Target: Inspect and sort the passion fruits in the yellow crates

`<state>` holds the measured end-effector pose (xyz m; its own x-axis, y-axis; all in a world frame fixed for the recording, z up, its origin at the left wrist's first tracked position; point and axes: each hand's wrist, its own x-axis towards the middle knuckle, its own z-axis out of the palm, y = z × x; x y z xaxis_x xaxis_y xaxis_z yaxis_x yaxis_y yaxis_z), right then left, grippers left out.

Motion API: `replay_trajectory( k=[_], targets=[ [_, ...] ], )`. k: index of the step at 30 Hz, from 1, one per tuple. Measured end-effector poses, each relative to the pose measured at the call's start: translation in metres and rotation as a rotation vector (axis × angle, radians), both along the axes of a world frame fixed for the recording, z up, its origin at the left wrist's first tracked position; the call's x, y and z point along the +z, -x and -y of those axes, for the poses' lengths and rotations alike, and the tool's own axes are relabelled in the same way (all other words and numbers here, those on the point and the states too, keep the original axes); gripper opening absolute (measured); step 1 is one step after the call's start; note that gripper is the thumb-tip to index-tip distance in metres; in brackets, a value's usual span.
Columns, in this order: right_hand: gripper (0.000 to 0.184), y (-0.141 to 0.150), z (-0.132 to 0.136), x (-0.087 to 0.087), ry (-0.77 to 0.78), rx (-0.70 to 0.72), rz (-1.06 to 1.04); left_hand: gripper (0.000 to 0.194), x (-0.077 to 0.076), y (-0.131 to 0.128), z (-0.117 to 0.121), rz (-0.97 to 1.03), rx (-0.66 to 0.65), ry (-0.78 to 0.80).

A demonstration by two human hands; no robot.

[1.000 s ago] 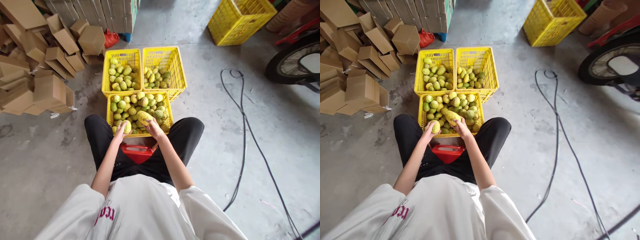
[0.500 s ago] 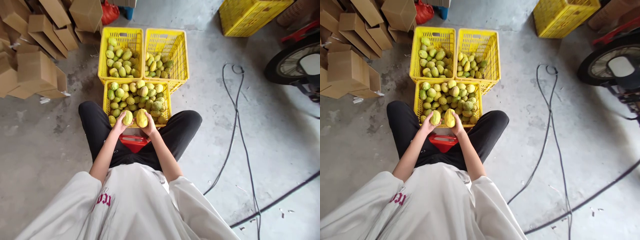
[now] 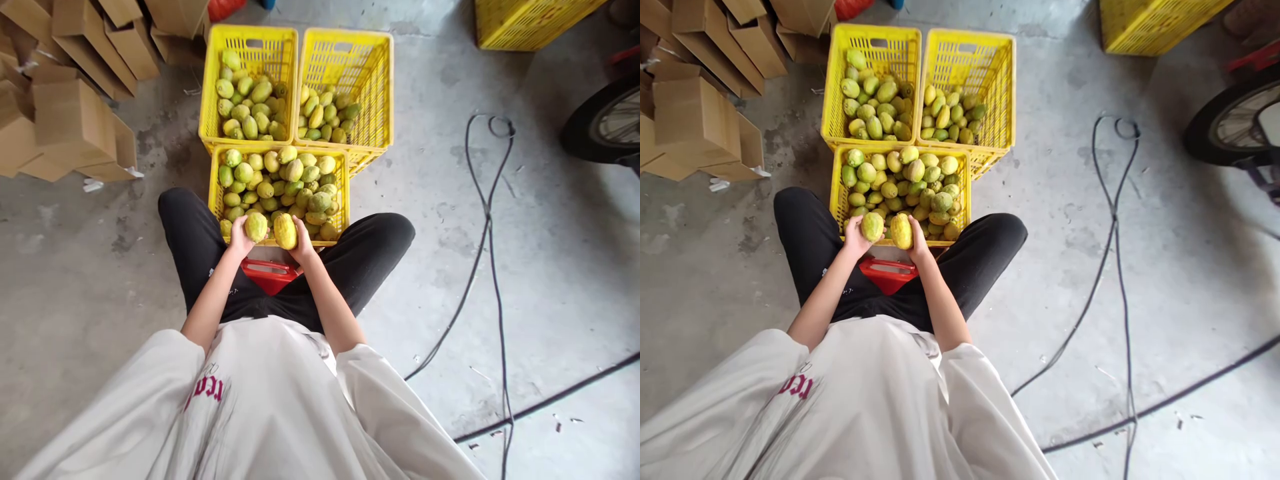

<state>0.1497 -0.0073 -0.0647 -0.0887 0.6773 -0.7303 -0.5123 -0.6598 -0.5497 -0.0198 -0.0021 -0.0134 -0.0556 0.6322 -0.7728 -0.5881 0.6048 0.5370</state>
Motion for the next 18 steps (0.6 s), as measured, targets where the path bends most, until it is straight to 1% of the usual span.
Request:
replay_trajectory(
  k=[2,5,8,10,12,13,15,18],
  targets=[
    [0.042,0.0019,-0.0001,-0.0015,-0.003,-0.02,-0.026,0.026,0.0011,-0.0003,-0.0001,0.019,0.017,0.006],
    [0.043,0.0034,-0.0003,-0.0039,-0.055,-0.041,-0.038,0.023,0.0017,-0.001,0.0001,0.033,0.043,0.003],
    [0.046,0.0037,-0.0001,-0.0055,-0.112,-0.091,-0.036,0.032,0.0008,-0.0016,0.0006,0.024,0.02,-0.02],
    [0.047,0.0039,0.0002,-0.0054,-0.126,-0.1,-0.049,0.025,0.0002,-0.0021,0.0012,-0.004,0.027,-0.033],
    [0.051,0.0044,0.0006,-0.0045,-0.122,-0.084,-0.055,0.012,0.0003,-0.0029,0.0021,-0.028,0.039,-0.028],
    [0.053,0.0046,0.0008,-0.004,-0.115,-0.074,-0.05,0.01,0.0006,-0.0033,0.0025,-0.03,0.034,-0.023],
    [0.054,0.0047,0.0007,-0.0033,-0.096,-0.061,-0.04,0.011,0.0017,-0.004,0.003,-0.02,0.009,-0.013],
    [0.046,0.0033,-0.0008,-0.0031,-0.052,-0.1,-0.017,0.012,0.0027,-0.0043,0.0026,-0.006,-0.009,-0.008]
  ],
)
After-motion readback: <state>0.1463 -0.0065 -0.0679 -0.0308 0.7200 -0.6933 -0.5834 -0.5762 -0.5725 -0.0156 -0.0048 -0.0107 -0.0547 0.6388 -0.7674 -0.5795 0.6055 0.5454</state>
